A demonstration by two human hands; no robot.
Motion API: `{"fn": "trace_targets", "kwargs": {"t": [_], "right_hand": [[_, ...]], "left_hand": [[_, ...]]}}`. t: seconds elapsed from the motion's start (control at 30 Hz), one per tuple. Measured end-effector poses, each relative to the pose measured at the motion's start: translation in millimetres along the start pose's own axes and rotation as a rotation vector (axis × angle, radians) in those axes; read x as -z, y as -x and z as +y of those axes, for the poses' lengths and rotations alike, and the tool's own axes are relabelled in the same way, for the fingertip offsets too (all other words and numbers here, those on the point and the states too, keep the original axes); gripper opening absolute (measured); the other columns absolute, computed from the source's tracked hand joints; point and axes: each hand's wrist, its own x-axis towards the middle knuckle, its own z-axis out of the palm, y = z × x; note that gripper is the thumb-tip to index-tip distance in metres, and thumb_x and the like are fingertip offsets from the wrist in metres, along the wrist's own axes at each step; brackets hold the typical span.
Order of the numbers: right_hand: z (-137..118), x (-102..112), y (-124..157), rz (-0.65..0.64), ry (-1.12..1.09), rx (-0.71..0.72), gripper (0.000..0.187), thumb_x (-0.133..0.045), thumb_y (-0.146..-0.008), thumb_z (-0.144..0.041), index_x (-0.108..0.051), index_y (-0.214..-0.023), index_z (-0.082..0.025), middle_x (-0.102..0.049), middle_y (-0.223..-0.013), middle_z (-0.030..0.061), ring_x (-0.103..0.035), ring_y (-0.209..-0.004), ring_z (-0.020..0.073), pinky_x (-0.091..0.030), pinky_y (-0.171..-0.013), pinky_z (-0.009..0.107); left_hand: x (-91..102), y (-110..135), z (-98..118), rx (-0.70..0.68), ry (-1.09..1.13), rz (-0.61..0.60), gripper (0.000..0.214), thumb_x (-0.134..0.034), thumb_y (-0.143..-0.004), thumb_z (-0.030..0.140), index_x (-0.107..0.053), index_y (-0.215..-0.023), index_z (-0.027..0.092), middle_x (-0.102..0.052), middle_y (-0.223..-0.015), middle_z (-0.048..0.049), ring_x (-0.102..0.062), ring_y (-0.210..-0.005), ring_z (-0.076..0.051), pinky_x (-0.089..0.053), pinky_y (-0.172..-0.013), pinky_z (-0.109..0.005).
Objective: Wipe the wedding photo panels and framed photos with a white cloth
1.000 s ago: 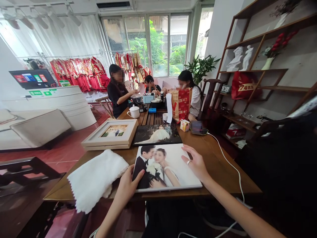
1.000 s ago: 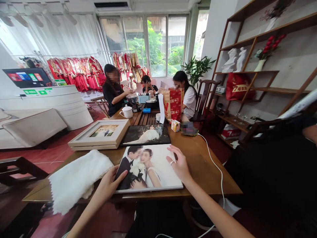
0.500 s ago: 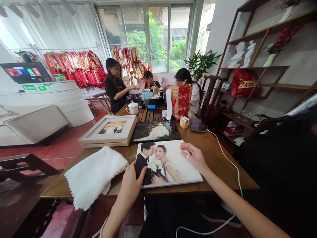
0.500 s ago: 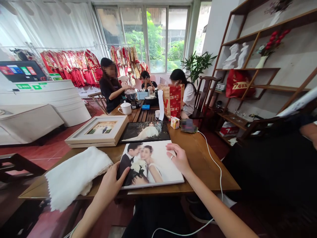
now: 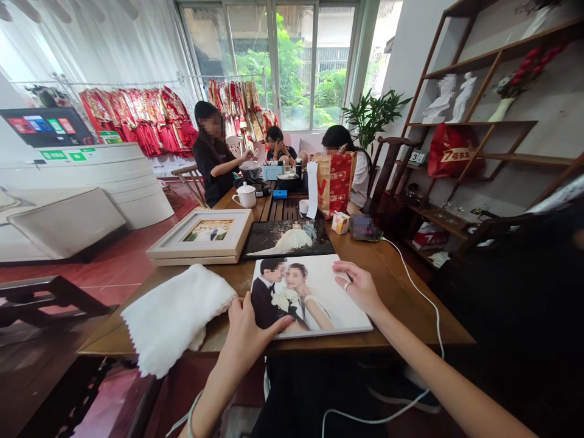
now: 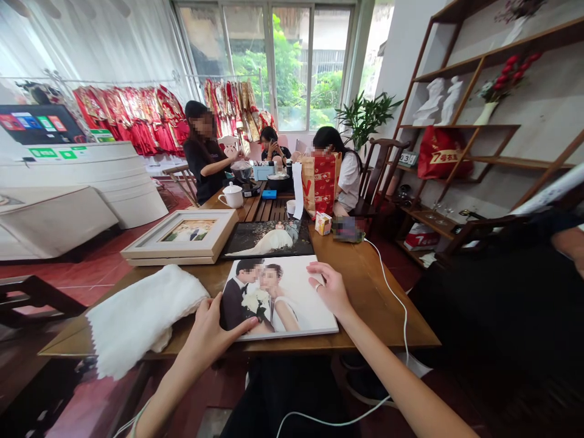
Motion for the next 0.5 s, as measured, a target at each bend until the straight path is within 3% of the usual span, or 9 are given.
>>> {"fn": "trace_targets", "kwargs": {"t": [0.3, 0.5], "right_hand": [[-0.4, -1.1, 1.3, 0.014, 0.0, 0.012, 0.018, -0.068, -0.065, -0.027, -0.069, -0.081, -0.019, -0.064, -0.106, 0.0091, -0.06, -0.104, 0.0225, -0.043, -0.097, 0.04], [3.2, -0.4, 0.4, -0.004, 0.034, 0.043, 0.018, -0.068, -0.067, -0.028, -0.069, -0.083, -0.02, -0.064, -0.108, 0.0095, -0.059, -0.106, 0.0235, -0.041, -0.099, 0.042]], "left_hand": [[-4.7, 4.3, -2.3, 0.018, 0.024, 0.065, 0.087, -0.063, -0.059, 0.066, -0.048, -0.125, 0.01, -0.053, -0.107, -0.0135, -0.048, -0.107, -0.035, -0.038, -0.095, -0.049], [-11.7, 8.3, -5.5, -0.053, -0.05, 0.126, 0.078, -0.057, -0.068, 0.065, -0.05, -0.125, 0.011, -0.054, -0.113, -0.0148, -0.046, -0.11, -0.035, -0.037, -0.095, -0.049]]}}
